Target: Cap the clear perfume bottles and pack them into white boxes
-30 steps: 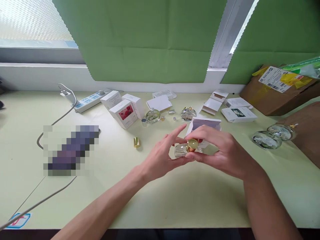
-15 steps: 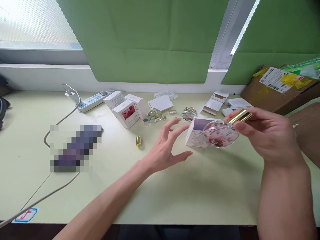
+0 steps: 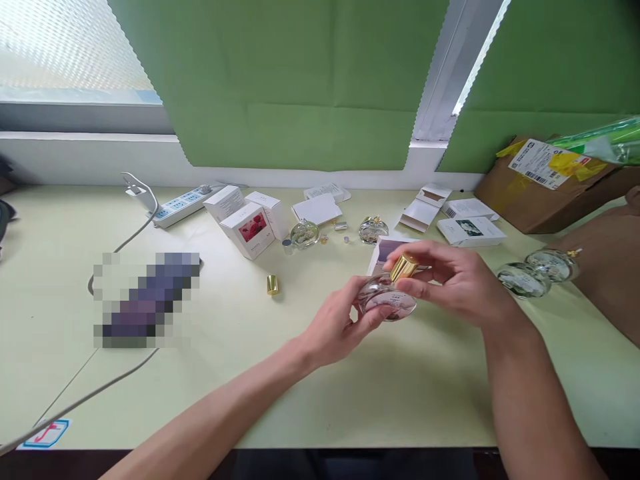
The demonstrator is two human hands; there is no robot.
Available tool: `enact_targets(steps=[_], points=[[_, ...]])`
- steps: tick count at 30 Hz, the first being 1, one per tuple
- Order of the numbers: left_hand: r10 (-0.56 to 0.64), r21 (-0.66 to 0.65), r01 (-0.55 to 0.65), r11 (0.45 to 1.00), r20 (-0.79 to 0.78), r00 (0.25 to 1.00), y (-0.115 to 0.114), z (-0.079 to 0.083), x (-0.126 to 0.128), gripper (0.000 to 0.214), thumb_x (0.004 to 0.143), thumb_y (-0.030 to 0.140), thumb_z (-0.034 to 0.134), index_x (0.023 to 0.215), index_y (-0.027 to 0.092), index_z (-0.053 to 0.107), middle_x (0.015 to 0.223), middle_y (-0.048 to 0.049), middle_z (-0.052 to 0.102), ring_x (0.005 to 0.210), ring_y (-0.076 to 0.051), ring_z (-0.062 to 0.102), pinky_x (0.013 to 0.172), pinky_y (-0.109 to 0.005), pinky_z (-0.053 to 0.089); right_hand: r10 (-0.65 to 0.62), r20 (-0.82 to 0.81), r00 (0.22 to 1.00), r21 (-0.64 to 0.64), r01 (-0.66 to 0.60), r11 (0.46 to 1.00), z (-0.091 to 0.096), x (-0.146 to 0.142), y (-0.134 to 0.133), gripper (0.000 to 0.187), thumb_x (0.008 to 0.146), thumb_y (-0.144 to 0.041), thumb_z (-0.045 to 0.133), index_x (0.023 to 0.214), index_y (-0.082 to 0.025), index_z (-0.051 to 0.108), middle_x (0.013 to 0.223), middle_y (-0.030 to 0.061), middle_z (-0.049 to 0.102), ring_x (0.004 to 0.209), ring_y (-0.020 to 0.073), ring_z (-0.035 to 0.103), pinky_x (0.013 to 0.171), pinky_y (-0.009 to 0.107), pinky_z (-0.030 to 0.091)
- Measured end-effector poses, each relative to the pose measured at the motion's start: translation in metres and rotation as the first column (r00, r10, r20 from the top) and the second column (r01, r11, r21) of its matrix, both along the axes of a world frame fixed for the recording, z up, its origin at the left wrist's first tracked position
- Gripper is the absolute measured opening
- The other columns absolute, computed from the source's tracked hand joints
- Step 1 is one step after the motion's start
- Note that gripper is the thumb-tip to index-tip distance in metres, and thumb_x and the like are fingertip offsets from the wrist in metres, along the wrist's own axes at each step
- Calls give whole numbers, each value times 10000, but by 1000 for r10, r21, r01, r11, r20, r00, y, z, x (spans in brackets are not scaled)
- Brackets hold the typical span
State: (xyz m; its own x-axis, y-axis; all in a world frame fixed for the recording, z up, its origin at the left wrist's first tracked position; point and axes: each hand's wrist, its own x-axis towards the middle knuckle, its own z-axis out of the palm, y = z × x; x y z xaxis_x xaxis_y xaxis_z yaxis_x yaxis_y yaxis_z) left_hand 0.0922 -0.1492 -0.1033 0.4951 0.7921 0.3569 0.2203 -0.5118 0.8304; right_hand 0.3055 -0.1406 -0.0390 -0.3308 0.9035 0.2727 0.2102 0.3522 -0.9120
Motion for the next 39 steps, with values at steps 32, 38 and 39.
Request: enact_targets(steps=[32,38,39], points=[[-34,306,218,927,-510,860,67,70,4,145,911,300,616,1047,252,634,1320,-94,490,1041,-247,617,833,-394,541,-338,79,938,356,290,888,83,56,31,392,688,-218,846,1051,-233,696,993,60,773,742,135,718,542,237,518],[-70,218,249,944,-604,794,77,65,-7,227,980,232,473,1145,243,629,1232,-86,569,972,-231,655,809,-373,530,-223,174,959,316,160,935,79,28,37,329,721,-242,840,996,-228,659,1038,34,750,774,150,709,598,270,557],[-65,210,243,947,-617,784,78,67,-10,243,983,237,470,1176,247,618,1271,-84,559,1025,-238,645,842,-379,525,-185,173,967,297,128,946,78,24,38,324,720,-242,843,984,-232,656,1044,29,745,772,152,706,598,272,562]])
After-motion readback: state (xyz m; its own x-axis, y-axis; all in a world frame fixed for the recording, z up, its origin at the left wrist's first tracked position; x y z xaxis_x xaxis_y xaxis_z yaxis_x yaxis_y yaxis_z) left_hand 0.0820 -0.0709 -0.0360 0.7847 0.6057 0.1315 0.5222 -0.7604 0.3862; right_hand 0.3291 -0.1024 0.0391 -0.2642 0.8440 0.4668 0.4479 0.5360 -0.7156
